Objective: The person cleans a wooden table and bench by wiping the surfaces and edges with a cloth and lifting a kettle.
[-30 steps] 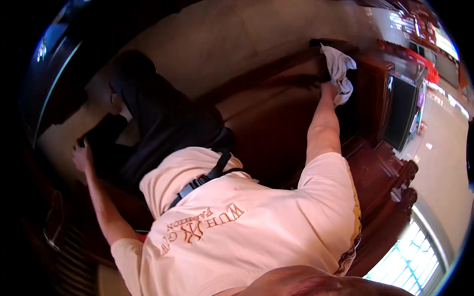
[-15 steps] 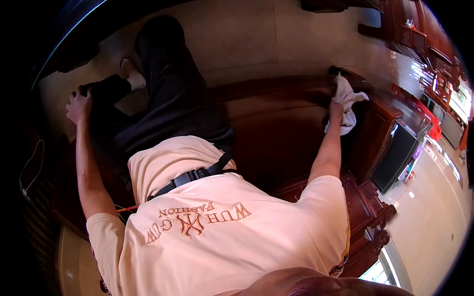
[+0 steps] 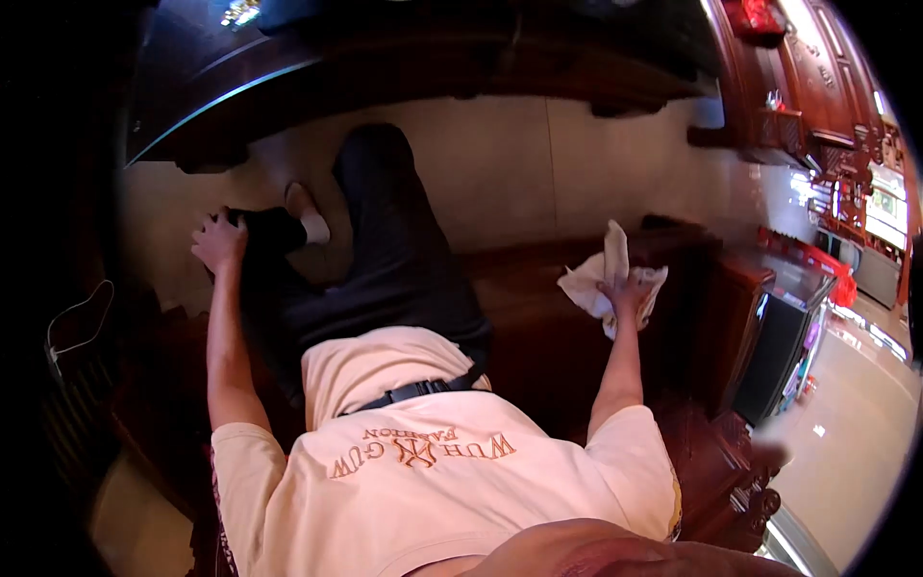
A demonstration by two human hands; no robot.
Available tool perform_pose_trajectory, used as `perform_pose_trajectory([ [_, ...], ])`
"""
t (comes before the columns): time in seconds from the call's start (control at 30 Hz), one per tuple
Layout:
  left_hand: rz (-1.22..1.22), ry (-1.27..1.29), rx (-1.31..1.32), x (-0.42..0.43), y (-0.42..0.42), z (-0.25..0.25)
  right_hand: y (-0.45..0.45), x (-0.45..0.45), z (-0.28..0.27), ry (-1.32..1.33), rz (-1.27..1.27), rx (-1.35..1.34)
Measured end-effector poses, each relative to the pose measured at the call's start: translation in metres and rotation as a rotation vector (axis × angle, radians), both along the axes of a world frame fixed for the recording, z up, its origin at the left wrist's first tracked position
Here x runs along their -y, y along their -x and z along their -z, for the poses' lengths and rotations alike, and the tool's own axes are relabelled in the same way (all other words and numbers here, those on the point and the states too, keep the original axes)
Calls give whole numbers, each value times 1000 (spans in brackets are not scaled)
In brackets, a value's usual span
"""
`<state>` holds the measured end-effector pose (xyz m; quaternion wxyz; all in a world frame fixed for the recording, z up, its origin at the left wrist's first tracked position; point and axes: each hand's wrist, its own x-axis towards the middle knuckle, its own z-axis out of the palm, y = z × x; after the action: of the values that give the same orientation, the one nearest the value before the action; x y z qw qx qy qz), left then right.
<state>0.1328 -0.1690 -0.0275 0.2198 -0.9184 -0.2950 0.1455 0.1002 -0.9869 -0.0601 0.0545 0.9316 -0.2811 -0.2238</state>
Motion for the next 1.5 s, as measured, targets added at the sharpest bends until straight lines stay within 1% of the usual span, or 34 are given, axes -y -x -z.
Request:
perform_pose_trajectory([
  [0.03,-17,38,35,0,1,-3,-2,-6,-5,46,46,40],
  [0.1,-24,71,76,2,6,-8,8,-13,4,-71,183,307],
  [0.17,-10,59,95,4,10,-12,6,-31,7,-94,241,249],
  [0.2,-28,97,81,6,8,-19,-1,-45,7,-105,269,215],
  [0.27,-59,173,41,6,9,-33,-18,-78,0,-249,190,157],
  [0.3,-53,215,60,-2,13,-24,-23,-97,-5,-320,150,119],
  [0.37,-6,227,79,-11,19,-13,-46,-162,-18,-503,69,265],
  [0.43,36,243,121,-18,24,-9,-77,-246,-53,-645,-264,377],
  [0.47,57,258,154,-19,26,-9,-94,-274,-52,-767,-381,429],
  [0.5,42,267,148,-15,24,-16,-109,-329,-101,-838,-353,310],
  [0.53,46,265,154,-15,26,-18,-126,-342,-73,-933,-660,499],
  [0.57,41,287,163,-15,27,-20,-144,-374,-87,-904,-875,505],
  [0.63,38,314,181,-17,32,-23,-171,-456,-133,-945,-1244,694],
  [0.7,44,325,204,-17,35,-22,-194,-518,-156,-961,-1432,816],
  [0.77,-7,395,141,-16,33,-32,-221,-574,-164,-957,-1534,913],
  [0.8,-32,434,109,-18,33,-34,-232,-598,-164,-949,-1539,930],
  [0.83,-1,427,184,-22,36,-26,-243,-623,-159,-918,-1544,975],
  [0.87,6,434,205,-23,38,-26,-260,-643,-147,-804,-1570,953],
  [0.93,20,442,243,-23,38,-27,-277,-676,-123,-469,-1562,884],
  [0.97,76,367,326,-23,41,-17,-284,-691,-111,-470,-1518,815],
  [1.03,45,425,317,-24,37,-26,-290,-718,-92,-467,-1424,674],
  [1.1,42,439,356,-24,32,-30,-297,-739,-85,-501,-1479,662],
  [1.13,28,470,318,-24,32,-31,-299,-744,-84,-512,-1503,653],
  [1.2,5,528,253,-27,24,-32,-297,-761,-81,-504,-1541,717],
  [1.27,23,577,300,-27,21,-30,-287,-785,-85,-533,-1536,740],
  [1.33,33,585,307,-27,21,-27,-277,-818,-86,-655,-1516,804],
  [1.4,50,552,281,-26,20,-24,-263,-854,-88,-552,-1550,775],
  [1.5,76,472,313,-25,19,-22,-254,-923,-68,-486,-1606,840],
])
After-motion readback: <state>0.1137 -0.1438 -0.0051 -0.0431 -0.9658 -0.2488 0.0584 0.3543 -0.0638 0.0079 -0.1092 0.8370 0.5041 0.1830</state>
